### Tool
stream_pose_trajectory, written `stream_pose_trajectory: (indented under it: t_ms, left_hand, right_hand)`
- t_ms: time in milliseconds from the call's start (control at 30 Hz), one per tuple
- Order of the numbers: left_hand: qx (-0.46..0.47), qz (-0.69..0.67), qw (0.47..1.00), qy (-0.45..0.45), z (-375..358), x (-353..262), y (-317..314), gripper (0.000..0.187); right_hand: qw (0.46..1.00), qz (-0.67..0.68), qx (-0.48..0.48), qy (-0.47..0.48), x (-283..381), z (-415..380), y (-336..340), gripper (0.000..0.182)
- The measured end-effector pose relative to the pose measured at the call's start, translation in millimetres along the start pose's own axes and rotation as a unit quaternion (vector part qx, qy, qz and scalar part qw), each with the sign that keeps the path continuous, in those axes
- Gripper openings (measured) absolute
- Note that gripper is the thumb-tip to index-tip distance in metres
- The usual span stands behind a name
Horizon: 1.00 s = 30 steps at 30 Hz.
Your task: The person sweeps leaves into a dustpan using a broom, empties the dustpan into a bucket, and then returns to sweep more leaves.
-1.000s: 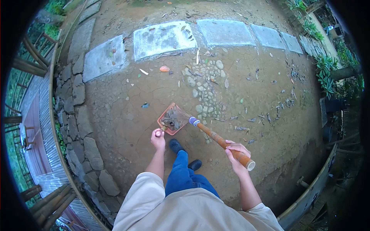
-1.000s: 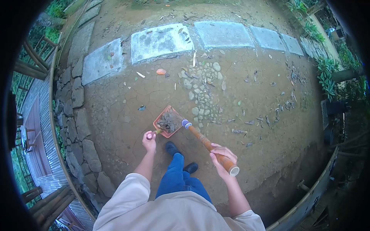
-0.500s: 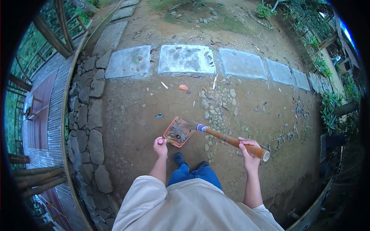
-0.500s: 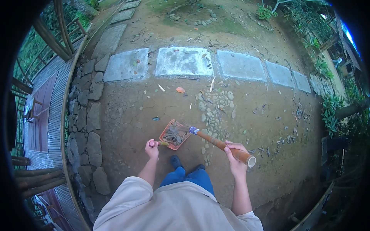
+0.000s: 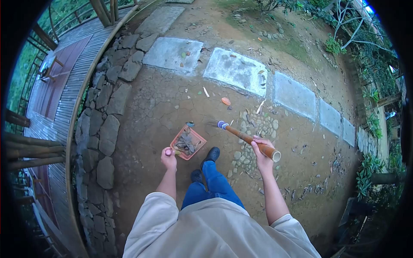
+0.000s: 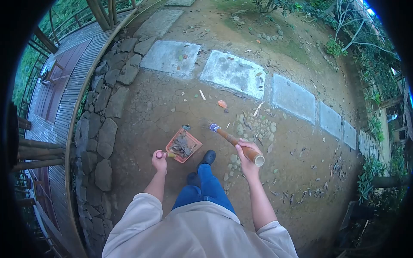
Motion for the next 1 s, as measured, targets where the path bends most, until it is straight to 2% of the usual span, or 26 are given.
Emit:
stream_pose_trajectory:
  t_ms: [100, 233, 367, 500, 633, 733, 867, 1000]
  left_hand:
    - [-0.044, -0.042, 0.998, -0.010, 20, 10, 12, 0.027]
    - [-0.088, 0.012, 0.996, 0.011, 32, 9, 22, 0.027]
    - [-0.115, -0.027, 0.993, 0.003, 50, 29, 20, 0.029]
    - [-0.140, -0.038, 0.989, -0.003, 57, 31, 24, 0.031]
    - [-0.138, -0.046, 0.989, -0.001, 57, 42, 28, 0.031]
    - [-0.141, -0.033, 0.989, -0.025, 57, 40, 31, 0.031]
    - [-0.157, -0.066, 0.985, -0.009, 55, 29, 32, 0.032]
    - [-0.155, -0.082, 0.984, -0.013, 61, 7, 24, 0.033]
  right_hand:
    - [0.994, -0.081, 0.057, 0.051, -13, 34, -39, 0.013]
    - [0.986, -0.086, 0.118, 0.082, -43, 71, -85, 0.015]
    - [0.972, -0.077, 0.191, 0.113, -71, 86, -126, 0.017]
    - [0.954, -0.068, 0.274, 0.099, -80, 81, -157, 0.015]
    - [0.947, -0.041, 0.311, 0.063, -60, 80, -155, 0.015]
    - [0.966, 0.004, 0.257, 0.034, -50, 89, -128, 0.015]
    - [0.974, 0.003, 0.226, 0.021, -18, 103, -103, 0.016]
    - [0.984, 0.070, 0.162, -0.030, -29, 133, -71, 0.016]
Point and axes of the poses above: each hand's wrist, its own z-axis towards the middle knuckle, its own y-axis out of the back of the hand, x = y × z, the point moved 8 cm from there along z, towards the middle knuckle, and after that the axes turned 10 degrees about x, right-handed, at the moved point
